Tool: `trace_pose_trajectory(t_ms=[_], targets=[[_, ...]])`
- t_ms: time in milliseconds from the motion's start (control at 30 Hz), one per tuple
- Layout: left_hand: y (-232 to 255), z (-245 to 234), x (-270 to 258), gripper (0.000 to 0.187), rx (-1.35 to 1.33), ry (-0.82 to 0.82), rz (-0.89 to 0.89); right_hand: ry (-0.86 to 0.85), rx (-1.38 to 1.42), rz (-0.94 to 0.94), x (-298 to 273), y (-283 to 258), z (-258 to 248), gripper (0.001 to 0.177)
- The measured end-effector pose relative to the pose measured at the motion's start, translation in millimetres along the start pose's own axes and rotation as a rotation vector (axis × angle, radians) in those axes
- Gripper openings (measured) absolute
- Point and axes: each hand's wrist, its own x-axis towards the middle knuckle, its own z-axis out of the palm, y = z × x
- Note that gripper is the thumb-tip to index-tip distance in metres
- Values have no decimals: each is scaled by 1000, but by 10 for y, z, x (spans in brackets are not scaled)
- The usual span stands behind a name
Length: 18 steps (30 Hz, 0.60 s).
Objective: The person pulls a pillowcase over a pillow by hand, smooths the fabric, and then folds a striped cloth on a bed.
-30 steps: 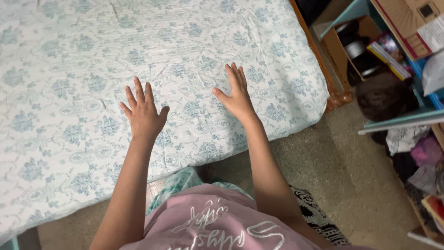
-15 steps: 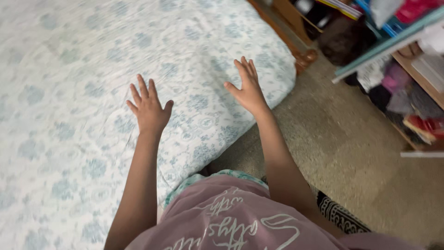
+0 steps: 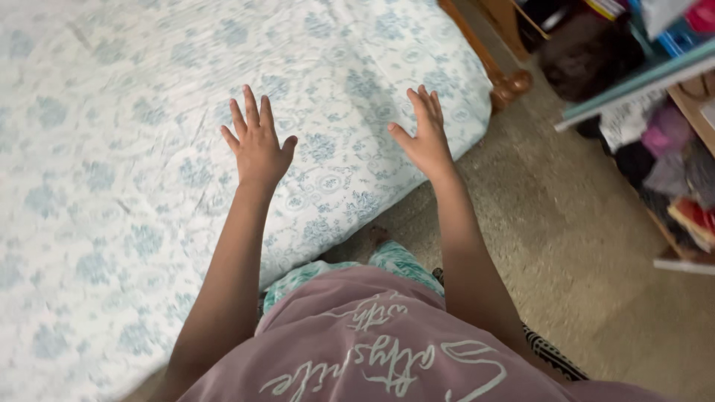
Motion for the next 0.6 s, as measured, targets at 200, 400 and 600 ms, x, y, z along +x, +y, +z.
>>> trace_pose_trajectory(t_ms=[200,400,600], targets=[[123,21,-413,93,37,77,-251,-161,11,-132,432,12,-93,75],[289,166,-1064,94,38,166,-495,-307,55,-277,687,85,140,69],[132,206,-1959,93,13,257,-817,-517,50,-537,652,-259,777,71]])
